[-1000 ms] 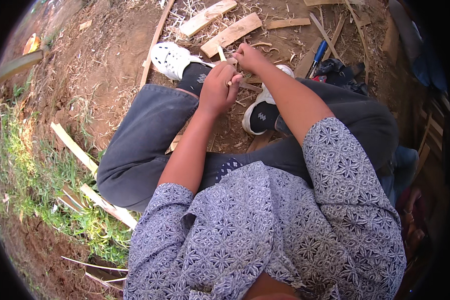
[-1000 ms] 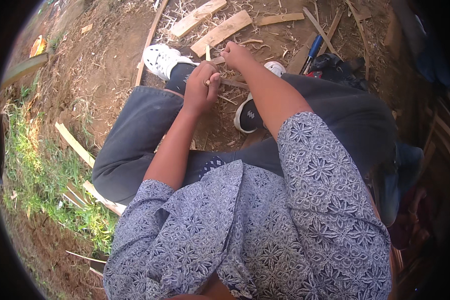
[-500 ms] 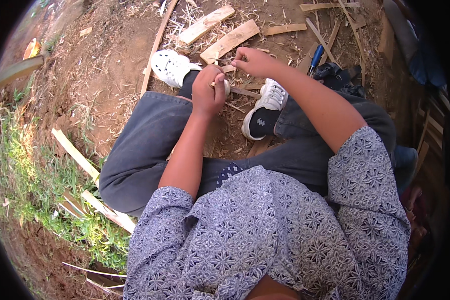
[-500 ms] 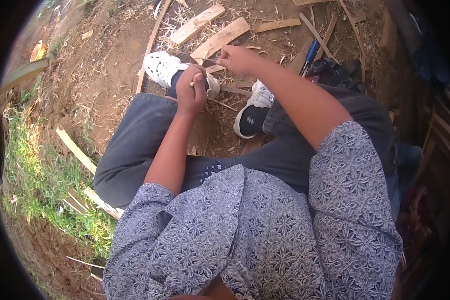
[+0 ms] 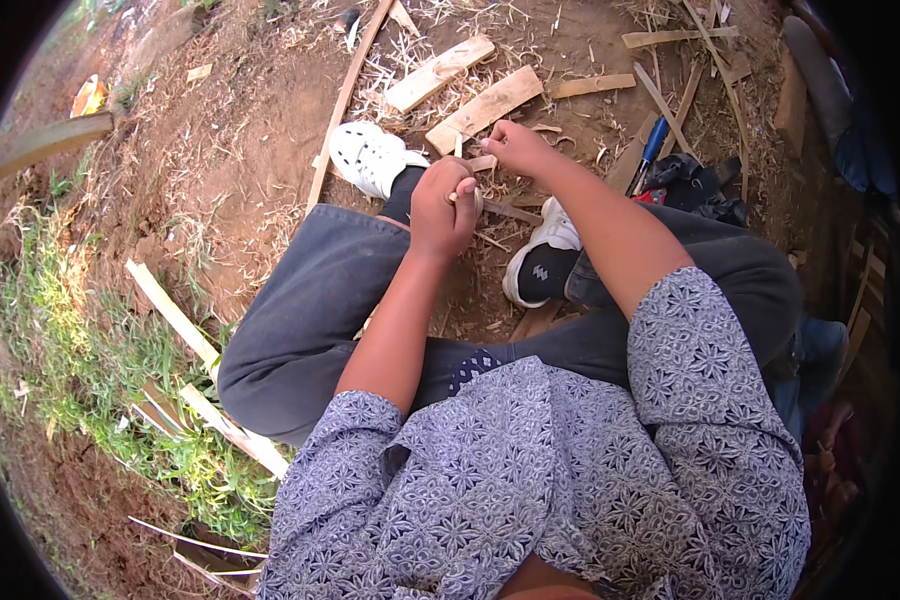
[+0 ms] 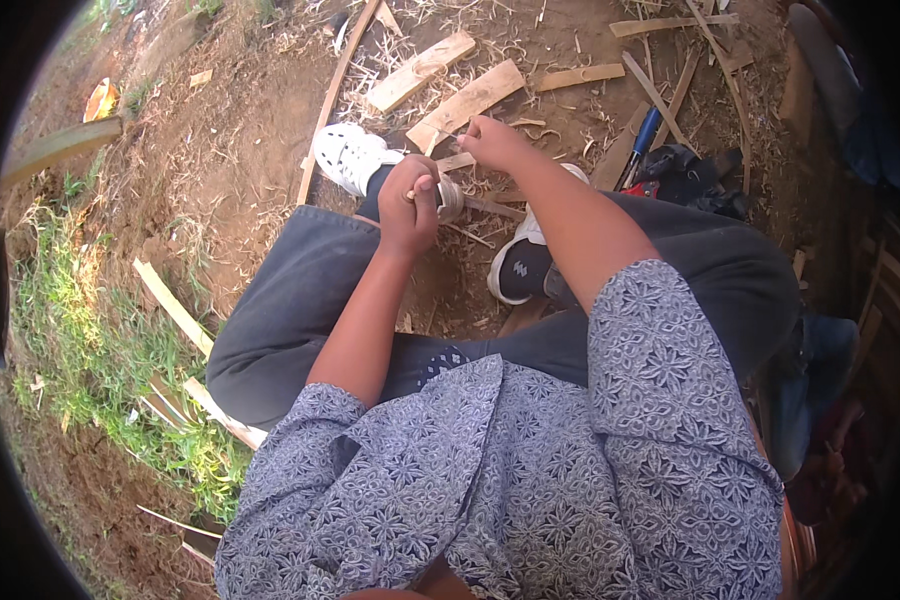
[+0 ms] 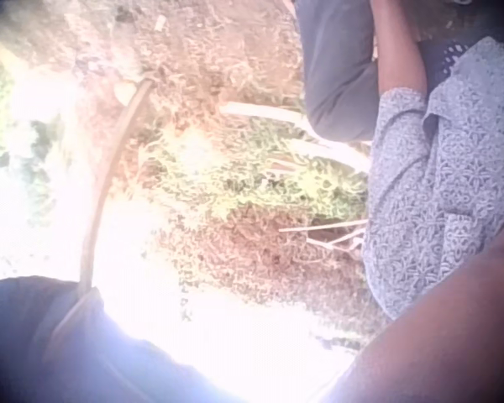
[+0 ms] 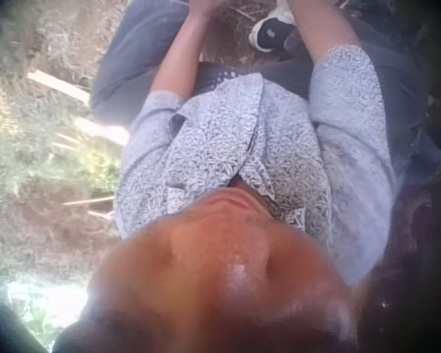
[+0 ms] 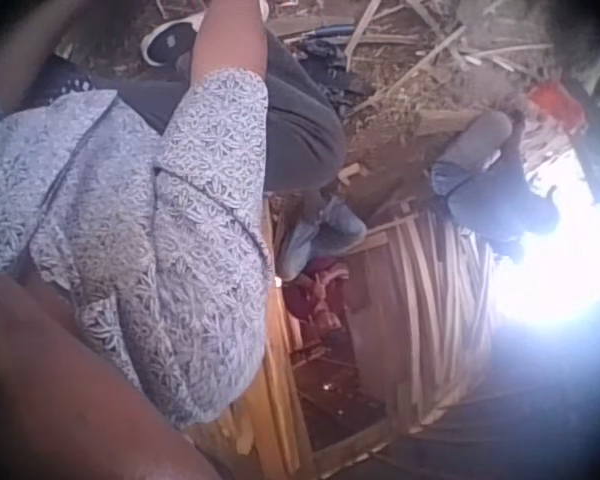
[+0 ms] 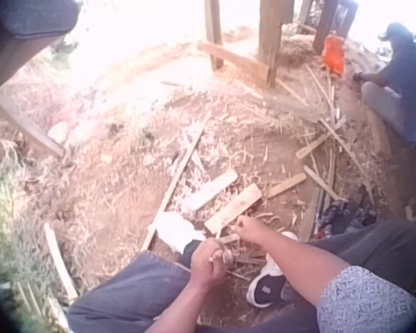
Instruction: The person sits cross-legged on the ground and uses a small knife to shave thin strips from a piece of wood held between their legs. They repeatedly scrape the blade along the wood to produce fine shavings.
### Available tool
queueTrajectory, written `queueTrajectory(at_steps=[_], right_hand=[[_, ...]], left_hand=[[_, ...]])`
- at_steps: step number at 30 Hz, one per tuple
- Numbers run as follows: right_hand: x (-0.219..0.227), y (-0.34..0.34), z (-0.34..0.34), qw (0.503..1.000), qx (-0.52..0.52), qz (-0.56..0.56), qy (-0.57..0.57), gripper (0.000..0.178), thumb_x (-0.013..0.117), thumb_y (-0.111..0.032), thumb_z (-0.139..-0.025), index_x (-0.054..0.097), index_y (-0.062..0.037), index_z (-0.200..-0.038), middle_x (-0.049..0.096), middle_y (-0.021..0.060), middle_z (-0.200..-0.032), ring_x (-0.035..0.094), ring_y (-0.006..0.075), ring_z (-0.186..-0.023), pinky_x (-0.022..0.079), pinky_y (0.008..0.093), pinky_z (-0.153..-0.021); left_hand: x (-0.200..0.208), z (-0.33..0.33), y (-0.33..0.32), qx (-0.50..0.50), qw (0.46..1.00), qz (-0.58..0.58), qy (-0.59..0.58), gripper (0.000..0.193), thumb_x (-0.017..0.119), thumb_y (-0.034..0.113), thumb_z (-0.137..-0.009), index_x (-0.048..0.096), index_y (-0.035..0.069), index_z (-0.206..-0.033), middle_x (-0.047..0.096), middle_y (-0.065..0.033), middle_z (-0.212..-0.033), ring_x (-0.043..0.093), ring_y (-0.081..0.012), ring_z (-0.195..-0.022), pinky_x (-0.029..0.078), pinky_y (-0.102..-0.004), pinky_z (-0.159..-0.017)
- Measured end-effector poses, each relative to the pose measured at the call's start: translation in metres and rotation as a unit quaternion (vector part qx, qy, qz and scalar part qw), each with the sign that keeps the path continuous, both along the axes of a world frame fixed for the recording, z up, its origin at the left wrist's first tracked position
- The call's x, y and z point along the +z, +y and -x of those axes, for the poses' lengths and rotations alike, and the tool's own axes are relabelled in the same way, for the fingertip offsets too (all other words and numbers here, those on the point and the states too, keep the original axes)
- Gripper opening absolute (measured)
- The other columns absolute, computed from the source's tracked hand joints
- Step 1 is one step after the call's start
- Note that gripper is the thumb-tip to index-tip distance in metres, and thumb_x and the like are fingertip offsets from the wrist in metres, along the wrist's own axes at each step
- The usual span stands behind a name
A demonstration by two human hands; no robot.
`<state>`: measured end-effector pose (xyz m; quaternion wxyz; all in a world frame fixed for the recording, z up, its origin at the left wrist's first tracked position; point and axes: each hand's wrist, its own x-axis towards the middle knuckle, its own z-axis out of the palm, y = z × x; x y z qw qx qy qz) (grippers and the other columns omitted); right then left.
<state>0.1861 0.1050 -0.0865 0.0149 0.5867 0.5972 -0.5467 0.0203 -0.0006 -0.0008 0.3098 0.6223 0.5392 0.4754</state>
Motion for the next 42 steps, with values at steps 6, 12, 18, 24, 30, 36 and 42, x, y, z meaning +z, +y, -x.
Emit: queueTrajectory(at_steps=[6,12,18,24,30,36,42], right_hand=[[0.044,0.011,-0.003,0.996,0.034,0.081,0.01,0.035,0.065,-0.046,-0.099,0.058,-0.0115,-0.106,0.058,0.0029,-0.07,0.054,0.0132,-0.05,0.044,0.0322,-0.042],[0.073,-0.007,-0.005,0.999,0.052,0.0,0.001,0.034,0.066,-0.042,-0.098,0.061,-0.0091,-0.103,0.065,0.0089,-0.078,0.064,0.0202,-0.066,0.052,0.038,-0.057],[0.051,-0.014,-0.003,0.997,0.026,-0.065,-0.023,0.034,0.069,-0.04,-0.095,0.065,-0.0063,-0.098,0.071,0.0141,-0.09,0.068,0.0269,-0.085,0.053,0.0416,-0.078],[0.046,-0.008,-0.004,0.999,0.021,-0.031,-0.006,0.033,0.068,-0.039,-0.095,0.065,-0.0065,-0.098,0.072,0.0153,-0.095,0.069,0.03,-0.091,0.053,0.0438,-0.081],[0.016,-0.009,0.002,0.995,0.005,-0.038,-0.088,0.034,0.068,-0.043,-0.096,0.064,-0.0091,-0.1,0.072,0.0151,-0.098,0.069,0.0322,-0.093,0.052,0.0457,-0.082],[-0.006,-0.008,-0.004,0.998,-0.01,-0.024,-0.059,0.033,0.066,-0.042,-0.096,0.064,-0.0093,-0.098,0.073,0.0138,-0.096,0.07,0.0309,-0.093,0.053,0.0451,-0.082],[0.044,0.014,-0.005,0.998,0.063,-0.008,-0.028,0.033,0.067,-0.039,-0.096,0.066,-0.0058,-0.1,0.072,0.0146,-0.087,0.071,0.028,-0.08,0.055,0.0434,-0.073]], left_hand=[[0.005,0.013,0.005,0.047,0.996,0.038,-0.068,0.044,0.037,0.031,-0.113,0.054,0.001,-0.084,0.056,-0.0063,-0.08,0.05,-0.0173,-0.073,0.042,-0.0318,-0.07],[0.01,0.01,0.001,0.026,0.997,0.047,-0.055,0.039,0.043,0.027,-0.111,0.053,0.0,-0.085,0.054,-0.0114,-0.077,0.053,-0.0246,-0.07,0.045,-0.0359,-0.069],[0.006,0.002,-0.003,0.0,1.0,0.023,-0.01,0.034,0.047,0.023,-0.109,0.053,-0.001,-0.085,0.055,-0.0155,-0.08,0.057,-0.0348,-0.074,0.047,-0.041,-0.071],[0.007,0.002,0.0,-0.006,0.999,0.03,-0.028,0.034,0.048,0.023,-0.108,0.051,0.0,-0.084,0.053,-0.0155,-0.079,0.055,-0.035,-0.072,0.046,-0.0418,-0.07],[0.007,-0.005,0.002,-0.093,0.992,-0.009,0.082,0.036,0.045,0.026,-0.109,0.051,0.0,-0.085,0.052,-0.0146,-0.079,0.053,-0.0319,-0.073,0.044,-0.0403,-0.071],[0.005,-0.001,0.004,-0.038,0.999,0.004,0.014,0.034,0.049,0.026,-0.108,0.05,0.001,-0.084,0.053,-0.0156,-0.079,0.054,-0.0362,-0.074,0.045,-0.042,-0.072],[0.005,0.01,0.006,0.007,0.998,0.056,-0.036,0.039,0.037,0.026,-0.112,0.048,0.002,-0.084,0.054,-0.0078,-0.082,0.049,-0.0177,-0.075,0.043,-0.0329,-0.073]])
